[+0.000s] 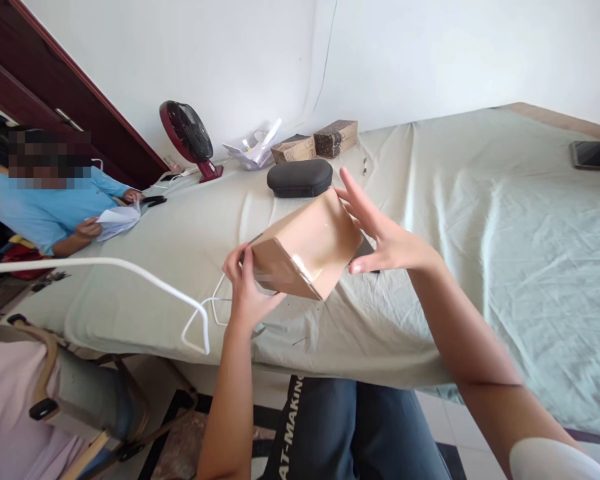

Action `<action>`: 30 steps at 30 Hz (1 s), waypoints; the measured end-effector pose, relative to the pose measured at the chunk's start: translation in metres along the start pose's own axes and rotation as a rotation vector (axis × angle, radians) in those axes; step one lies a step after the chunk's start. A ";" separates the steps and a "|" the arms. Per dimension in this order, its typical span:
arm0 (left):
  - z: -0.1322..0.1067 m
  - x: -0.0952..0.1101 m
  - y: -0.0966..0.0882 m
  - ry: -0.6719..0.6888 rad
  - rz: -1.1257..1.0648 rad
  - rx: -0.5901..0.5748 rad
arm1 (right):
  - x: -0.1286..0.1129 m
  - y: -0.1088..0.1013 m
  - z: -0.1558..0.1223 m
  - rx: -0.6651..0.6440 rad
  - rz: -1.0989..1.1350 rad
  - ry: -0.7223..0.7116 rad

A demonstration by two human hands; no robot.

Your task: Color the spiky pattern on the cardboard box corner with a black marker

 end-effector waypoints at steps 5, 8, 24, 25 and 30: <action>0.006 0.014 -0.011 0.126 0.148 0.030 | -0.007 0.020 -0.002 0.093 -0.121 0.042; 0.003 0.017 -0.011 0.109 0.170 0.045 | -0.015 0.032 -0.005 0.119 -0.176 0.046; 0.009 0.011 -0.017 -1.105 -1.213 0.132 | -0.034 0.011 -0.010 0.082 -0.250 -0.124; 0.008 0.010 -0.016 -1.109 -1.221 0.186 | -0.031 0.009 -0.009 0.069 -0.228 -0.131; -0.008 0.004 0.002 -0.979 -1.232 0.467 | 0.000 0.003 -0.005 0.030 0.023 0.027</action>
Point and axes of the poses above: each hand's wrist, its own z-axis towards the middle knuckle, its own y-axis out of the palm, x = y × z, the point moved 3 cm from there along z, towards the middle knuckle, and after that the axes turned 6 degrees about y, right-handed, at the moved point
